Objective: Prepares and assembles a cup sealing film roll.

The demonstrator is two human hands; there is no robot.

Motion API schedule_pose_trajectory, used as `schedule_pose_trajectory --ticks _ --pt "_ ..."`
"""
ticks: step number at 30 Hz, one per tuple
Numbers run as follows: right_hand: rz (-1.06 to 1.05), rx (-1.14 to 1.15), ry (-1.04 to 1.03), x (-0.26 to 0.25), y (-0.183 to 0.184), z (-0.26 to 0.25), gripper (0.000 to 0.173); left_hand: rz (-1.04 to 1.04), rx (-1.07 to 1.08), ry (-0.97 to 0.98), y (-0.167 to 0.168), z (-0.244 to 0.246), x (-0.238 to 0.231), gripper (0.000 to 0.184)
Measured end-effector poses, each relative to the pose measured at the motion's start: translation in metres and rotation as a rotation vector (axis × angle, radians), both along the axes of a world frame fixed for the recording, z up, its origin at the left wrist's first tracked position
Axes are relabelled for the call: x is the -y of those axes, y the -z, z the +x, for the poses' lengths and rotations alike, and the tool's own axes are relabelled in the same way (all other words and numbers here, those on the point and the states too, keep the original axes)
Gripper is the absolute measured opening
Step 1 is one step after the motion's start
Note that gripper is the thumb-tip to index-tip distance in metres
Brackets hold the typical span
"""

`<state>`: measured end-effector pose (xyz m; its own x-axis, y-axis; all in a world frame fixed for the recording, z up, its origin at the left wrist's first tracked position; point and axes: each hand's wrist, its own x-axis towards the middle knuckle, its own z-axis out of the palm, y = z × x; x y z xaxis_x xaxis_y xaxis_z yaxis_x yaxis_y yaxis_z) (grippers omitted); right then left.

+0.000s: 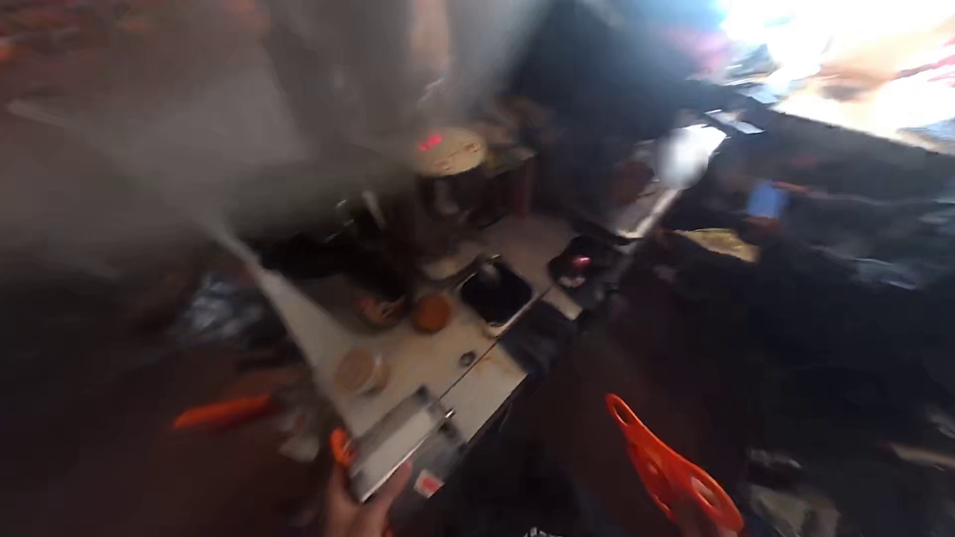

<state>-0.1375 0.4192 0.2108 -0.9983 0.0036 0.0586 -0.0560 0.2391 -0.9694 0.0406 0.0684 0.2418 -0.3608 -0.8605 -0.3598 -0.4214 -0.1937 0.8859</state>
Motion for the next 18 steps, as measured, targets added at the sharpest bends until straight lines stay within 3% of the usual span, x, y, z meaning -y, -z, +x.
schedule_pose_trajectory --ticks 5,9,15,18 --pt "-0.200 0.136 -0.288 0.113 -0.002 -0.048 0.027 -0.007 0.061 -0.170 0.003 -0.003 -0.010 0.131" --pt "-0.293 0.142 -0.503 0.177 0.008 -0.058 0.028 -0.059 0.062 -0.204 0.009 0.000 -0.009 0.133" --pt "-0.153 0.214 -0.711 0.204 0.008 -0.055 0.039 0.023 0.001 -0.212 0.006 0.004 -0.012 0.125" --pt "-0.102 0.243 -0.766 0.208 0.007 -0.049 0.036 0.034 -0.088 -0.190 0.011 0.011 -0.012 0.122"
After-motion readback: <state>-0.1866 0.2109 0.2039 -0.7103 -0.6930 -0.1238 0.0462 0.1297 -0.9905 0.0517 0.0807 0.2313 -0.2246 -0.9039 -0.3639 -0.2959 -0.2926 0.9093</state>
